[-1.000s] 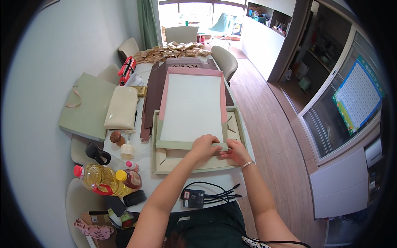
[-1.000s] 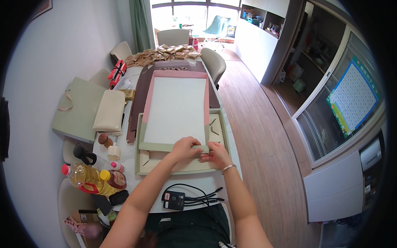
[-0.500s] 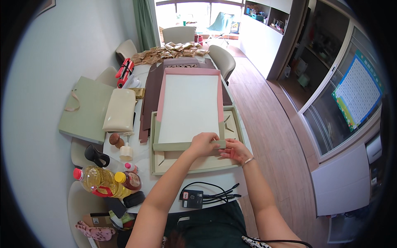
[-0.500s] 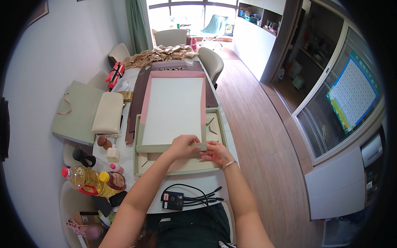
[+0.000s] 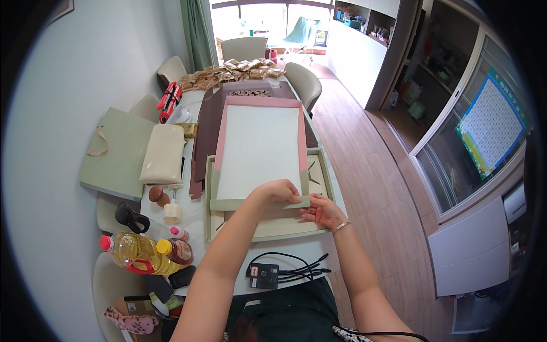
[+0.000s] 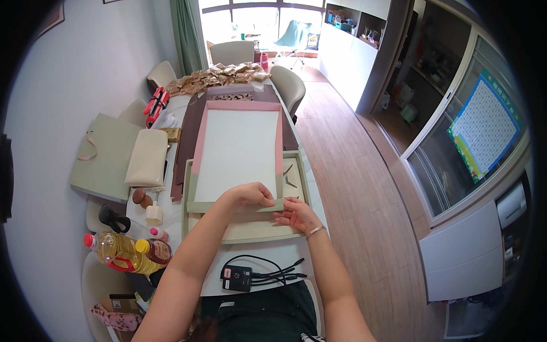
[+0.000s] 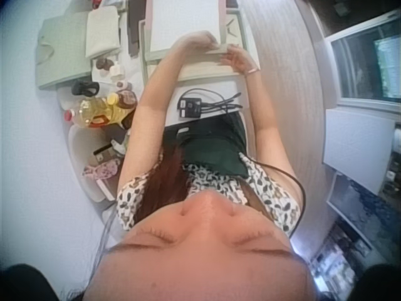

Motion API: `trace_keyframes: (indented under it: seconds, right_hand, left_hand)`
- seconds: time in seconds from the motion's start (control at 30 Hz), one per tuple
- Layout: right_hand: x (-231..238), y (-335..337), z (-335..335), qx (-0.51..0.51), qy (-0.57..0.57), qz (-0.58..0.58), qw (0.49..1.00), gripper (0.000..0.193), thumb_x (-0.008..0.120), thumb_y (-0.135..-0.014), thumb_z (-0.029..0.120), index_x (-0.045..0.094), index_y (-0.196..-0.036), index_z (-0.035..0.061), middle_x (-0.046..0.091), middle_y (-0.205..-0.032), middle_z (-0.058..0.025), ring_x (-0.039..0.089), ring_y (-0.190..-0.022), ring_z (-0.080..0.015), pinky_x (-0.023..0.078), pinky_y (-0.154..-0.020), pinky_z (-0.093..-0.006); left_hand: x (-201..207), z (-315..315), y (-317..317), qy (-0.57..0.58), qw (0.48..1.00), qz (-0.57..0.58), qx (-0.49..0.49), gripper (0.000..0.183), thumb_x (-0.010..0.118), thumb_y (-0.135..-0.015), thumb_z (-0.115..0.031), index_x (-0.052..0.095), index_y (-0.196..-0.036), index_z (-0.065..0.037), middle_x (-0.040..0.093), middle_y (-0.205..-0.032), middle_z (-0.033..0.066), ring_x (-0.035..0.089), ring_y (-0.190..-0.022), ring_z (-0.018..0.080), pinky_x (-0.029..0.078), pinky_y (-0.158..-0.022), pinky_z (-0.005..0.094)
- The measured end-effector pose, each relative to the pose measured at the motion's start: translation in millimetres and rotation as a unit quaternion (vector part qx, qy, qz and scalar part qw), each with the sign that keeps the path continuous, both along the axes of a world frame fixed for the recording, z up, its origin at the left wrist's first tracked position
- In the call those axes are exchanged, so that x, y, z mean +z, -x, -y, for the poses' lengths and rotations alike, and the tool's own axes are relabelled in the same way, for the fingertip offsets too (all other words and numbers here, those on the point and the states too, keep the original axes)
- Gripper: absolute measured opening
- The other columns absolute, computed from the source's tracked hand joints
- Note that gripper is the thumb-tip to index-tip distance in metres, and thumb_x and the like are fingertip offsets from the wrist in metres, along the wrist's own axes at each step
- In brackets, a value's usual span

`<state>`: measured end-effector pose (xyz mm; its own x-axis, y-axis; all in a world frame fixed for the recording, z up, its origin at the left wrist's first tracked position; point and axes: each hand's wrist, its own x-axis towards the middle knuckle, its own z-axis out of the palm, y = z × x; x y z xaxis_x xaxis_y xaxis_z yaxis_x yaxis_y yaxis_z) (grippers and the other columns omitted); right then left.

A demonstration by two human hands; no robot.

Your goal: The person assembles a light green cardboard box by folding and tucking its flaps into place. They then insert a beige cardboard insert with cutouts into the box and press it down to fit. Finally, they place a pink-bordered frame on top of the assembled box.

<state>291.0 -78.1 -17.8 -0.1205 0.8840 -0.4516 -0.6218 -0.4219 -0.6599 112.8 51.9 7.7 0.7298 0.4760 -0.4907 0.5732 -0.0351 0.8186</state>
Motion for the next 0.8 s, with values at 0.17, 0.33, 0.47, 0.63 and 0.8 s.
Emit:
trace_keyframes:
  seconds: [0.17, 0.33, 0.47, 0.63, 0.8]
  right_hand:
    - [-2, -1, 1, 0.003, -0.007, 0.000, 1.000, 0.018, 0.058, -0.096, 0.015, 0.051, -0.108, 0.0044, 0.064, -0.100, -0.0127, 0.069, -0.085, -0.0281, 0.060, -0.069, -0.0395]
    - [2, 1, 3, 0.004, -0.012, 0.008, 1.000, 0.017, 0.058, -0.095, 0.013, 0.052, -0.108, 0.0039, 0.065, -0.099, -0.0129, 0.069, -0.085, -0.0279, 0.061, -0.069, -0.0394]
    - [3, 1, 3, -0.004, -0.004, 0.000, 1.000, 0.017, 0.060, -0.094, 0.010, 0.052, -0.108, 0.0032, 0.064, -0.099, -0.0133, 0.069, -0.084, -0.0284, 0.061, -0.071, -0.0408]
    - [-5, 1, 1, -0.006, -0.005, 0.005, 1.000, 0.019, 0.062, -0.092, 0.009, 0.053, -0.107, 0.0020, 0.064, -0.098, -0.0141, 0.069, -0.085, -0.0289, 0.061, -0.075, -0.0432]
    - [8, 1, 2, 0.015, -0.012, 0.039, 0.999, 0.029, 0.063, -0.090, 0.005, 0.048, -0.115, -0.0002, 0.061, -0.103, -0.0153, 0.068, -0.086, -0.0292, 0.061, -0.077, -0.0448]
  left_hand:
    - [-9, 1, 0, -0.015, 0.997, 0.078, 0.007, 0.015, 0.079, -0.074, -0.014, 0.072, -0.084, -0.004, 0.065, -0.074, 0.0007, 0.057, -0.072, 0.0118, 0.046, -0.069, 0.0287]
    - [10, 9, 2, -0.086, 0.988, 0.127, -0.013, 0.011, 0.076, -0.072, -0.004, 0.069, -0.080, -0.003, 0.065, -0.072, 0.0009, 0.059, -0.067, 0.0091, 0.049, -0.064, 0.0256]
    - [18, 15, 0, -0.173, 0.978, 0.114, -0.033, 0.014, 0.075, -0.067, -0.008, 0.068, -0.077, -0.003, 0.065, -0.068, 0.0032, 0.060, -0.065, 0.0118, 0.049, -0.061, 0.0280]
    - [26, 22, -2, -0.251, 0.964, 0.072, -0.055, 0.015, 0.075, -0.064, -0.011, 0.068, -0.075, -0.005, 0.065, -0.068, 0.0063, 0.062, -0.064, 0.0157, 0.049, -0.061, 0.0302]
    - [47, 33, -2, -0.323, 0.944, 0.028, -0.059, 0.014, 0.077, -0.064, -0.012, 0.070, -0.075, -0.007, 0.068, -0.070, 0.0064, 0.064, -0.066, 0.0187, 0.051, -0.063, 0.0323]
